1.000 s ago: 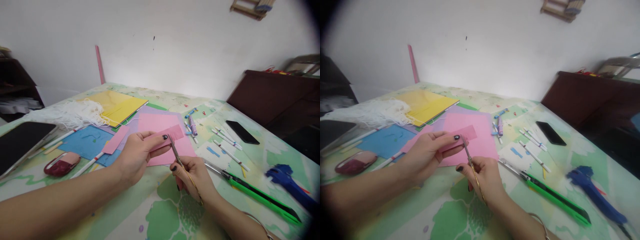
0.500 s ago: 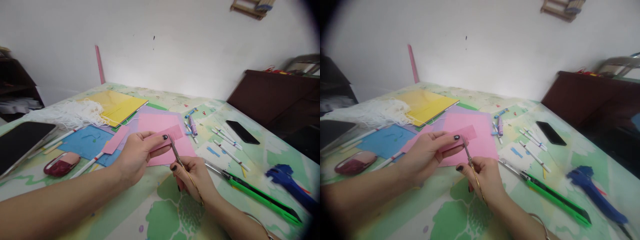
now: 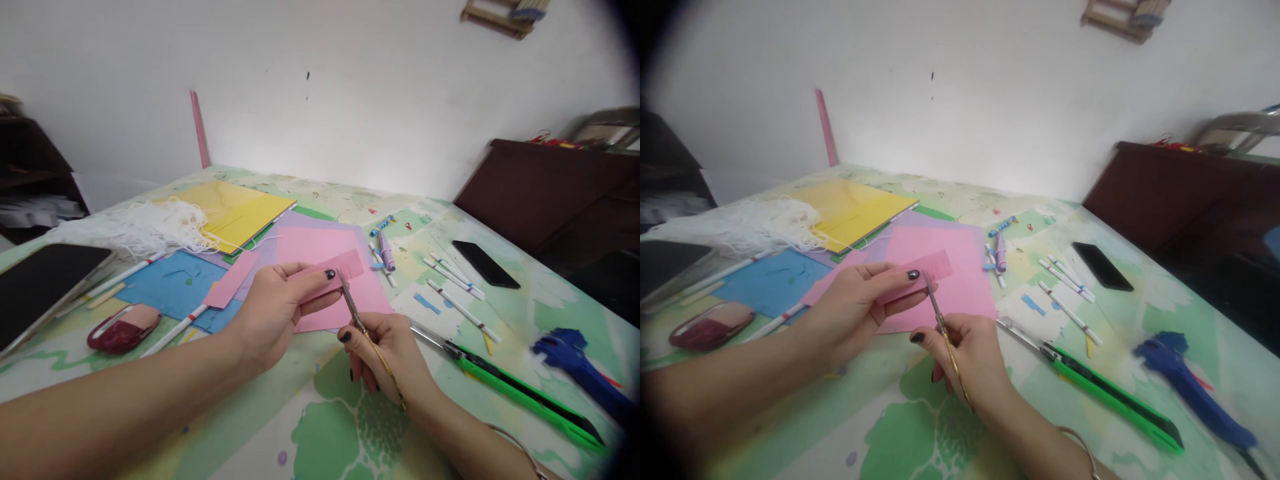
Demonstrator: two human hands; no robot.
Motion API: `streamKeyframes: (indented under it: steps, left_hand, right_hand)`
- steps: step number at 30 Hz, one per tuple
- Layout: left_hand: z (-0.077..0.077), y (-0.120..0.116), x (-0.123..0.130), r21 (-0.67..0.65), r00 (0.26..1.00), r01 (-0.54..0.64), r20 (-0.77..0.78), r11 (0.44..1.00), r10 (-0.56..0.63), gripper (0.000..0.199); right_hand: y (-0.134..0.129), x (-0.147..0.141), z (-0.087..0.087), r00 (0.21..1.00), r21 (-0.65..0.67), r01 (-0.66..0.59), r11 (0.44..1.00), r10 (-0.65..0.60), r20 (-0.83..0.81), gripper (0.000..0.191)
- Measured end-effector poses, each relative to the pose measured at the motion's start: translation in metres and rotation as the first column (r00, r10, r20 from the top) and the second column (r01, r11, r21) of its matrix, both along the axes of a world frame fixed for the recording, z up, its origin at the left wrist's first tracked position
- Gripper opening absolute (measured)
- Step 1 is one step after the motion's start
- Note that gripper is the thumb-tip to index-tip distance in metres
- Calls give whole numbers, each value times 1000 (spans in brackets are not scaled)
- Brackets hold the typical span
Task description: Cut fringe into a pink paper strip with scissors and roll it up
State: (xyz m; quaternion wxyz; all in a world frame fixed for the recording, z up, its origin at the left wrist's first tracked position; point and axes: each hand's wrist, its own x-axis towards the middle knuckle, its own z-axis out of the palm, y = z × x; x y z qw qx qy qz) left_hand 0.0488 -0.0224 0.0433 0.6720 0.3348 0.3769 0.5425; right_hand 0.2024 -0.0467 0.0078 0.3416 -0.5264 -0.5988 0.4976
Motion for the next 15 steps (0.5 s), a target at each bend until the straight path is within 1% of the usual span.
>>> streamKeyframes:
  steps: [7,11,15]
  left_hand:
    - [1,0,0,12,1000,-11,8,1000,10,8]
    - [2,0,1,19,1000,-2,14,1000,2,9]
    - [0,0,0,15,1000,6,6,1000,-6,7]
  right_hand:
    - [-2,3,-1,998,130,-56,990,56,0,48]
    - [-4,5,-2,995,147,-90,985,95,-30,51]
    - [-3,5,-2,994,155,-97,983,104,-38,51]
